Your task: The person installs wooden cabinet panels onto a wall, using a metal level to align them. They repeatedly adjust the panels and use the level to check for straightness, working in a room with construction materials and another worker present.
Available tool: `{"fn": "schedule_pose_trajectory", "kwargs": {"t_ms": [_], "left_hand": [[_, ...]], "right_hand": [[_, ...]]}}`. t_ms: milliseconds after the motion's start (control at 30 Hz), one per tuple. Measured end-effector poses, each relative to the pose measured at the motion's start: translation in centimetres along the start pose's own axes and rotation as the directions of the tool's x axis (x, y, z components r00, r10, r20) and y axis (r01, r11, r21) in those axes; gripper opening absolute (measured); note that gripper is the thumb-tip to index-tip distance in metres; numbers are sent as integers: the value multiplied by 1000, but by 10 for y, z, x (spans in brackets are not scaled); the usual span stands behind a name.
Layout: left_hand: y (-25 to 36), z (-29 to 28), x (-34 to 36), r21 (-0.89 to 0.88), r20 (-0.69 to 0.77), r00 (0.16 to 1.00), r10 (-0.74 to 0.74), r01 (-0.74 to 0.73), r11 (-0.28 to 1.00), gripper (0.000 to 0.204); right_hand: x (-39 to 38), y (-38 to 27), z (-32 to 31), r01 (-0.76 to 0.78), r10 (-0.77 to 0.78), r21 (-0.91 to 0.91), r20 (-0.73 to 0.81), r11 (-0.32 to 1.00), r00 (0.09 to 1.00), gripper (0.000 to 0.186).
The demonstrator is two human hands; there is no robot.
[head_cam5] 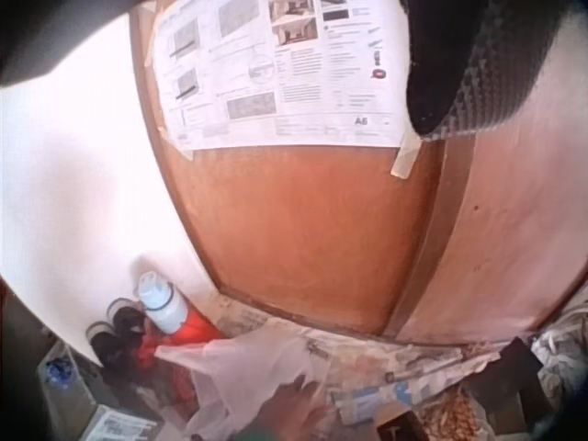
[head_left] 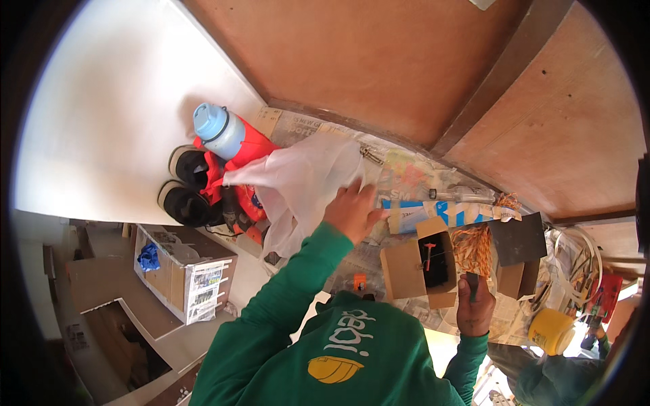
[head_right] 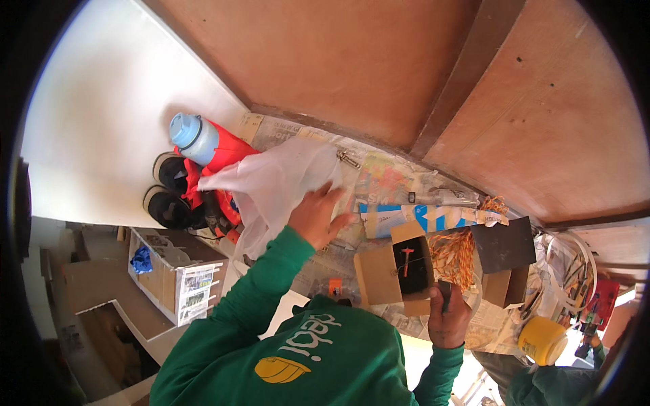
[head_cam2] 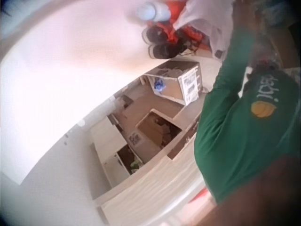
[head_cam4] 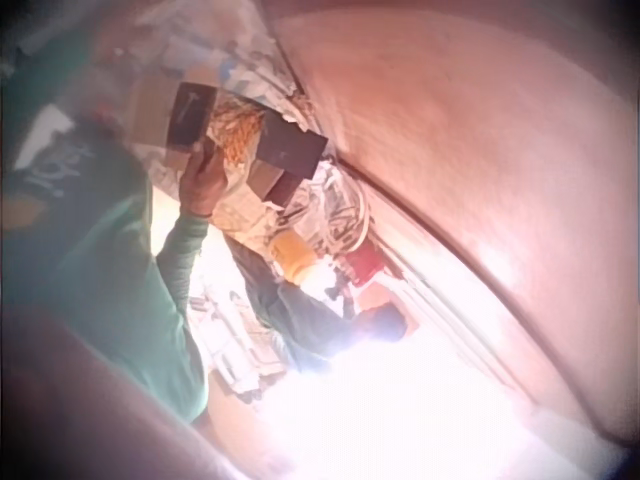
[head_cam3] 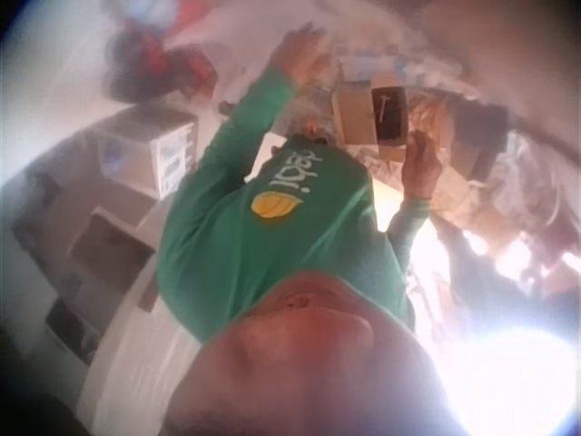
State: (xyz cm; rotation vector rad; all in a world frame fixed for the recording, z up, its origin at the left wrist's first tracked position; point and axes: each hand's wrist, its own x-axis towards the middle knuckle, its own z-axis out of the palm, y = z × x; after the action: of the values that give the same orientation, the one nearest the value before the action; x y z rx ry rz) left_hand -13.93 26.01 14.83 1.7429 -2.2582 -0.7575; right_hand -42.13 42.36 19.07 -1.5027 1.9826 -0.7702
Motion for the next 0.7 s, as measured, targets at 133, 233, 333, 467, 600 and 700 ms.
{"fn": "schedule_pose_trajectory", "kwargs": {"t_ms": [133,233,333,467,600,700], "left_hand": [[10,-42,30,66,-576,775,259,-271,960,47],[33,-89,27,32,-826,523,209,-326,945,34],[22,-107,0,-134,-903,426,55,-401,906,19],[-7,-109,-54,-211,-949,301,-94,-387,898,15],[-11,-134,-70,35,-969,235,77,-179,983,32],[-1,-102,-49,-350,-856,517,19,-606,714,34]], "right_hand": [[-4,3,-4,-8,9,-54,15,999,1000,21],[-8,15,-8,-65,64,-41,-27,997,998,24],[-11,25,-10,-121,121,3,-54,993,991,21],[-5,4,-2,-25,25,-5,17,1000,1000,19],[-14,14,4,-71,72,37,-34,997,997,21],[-7,58,21,274,-296,-121,-252,954,921,34]]}}
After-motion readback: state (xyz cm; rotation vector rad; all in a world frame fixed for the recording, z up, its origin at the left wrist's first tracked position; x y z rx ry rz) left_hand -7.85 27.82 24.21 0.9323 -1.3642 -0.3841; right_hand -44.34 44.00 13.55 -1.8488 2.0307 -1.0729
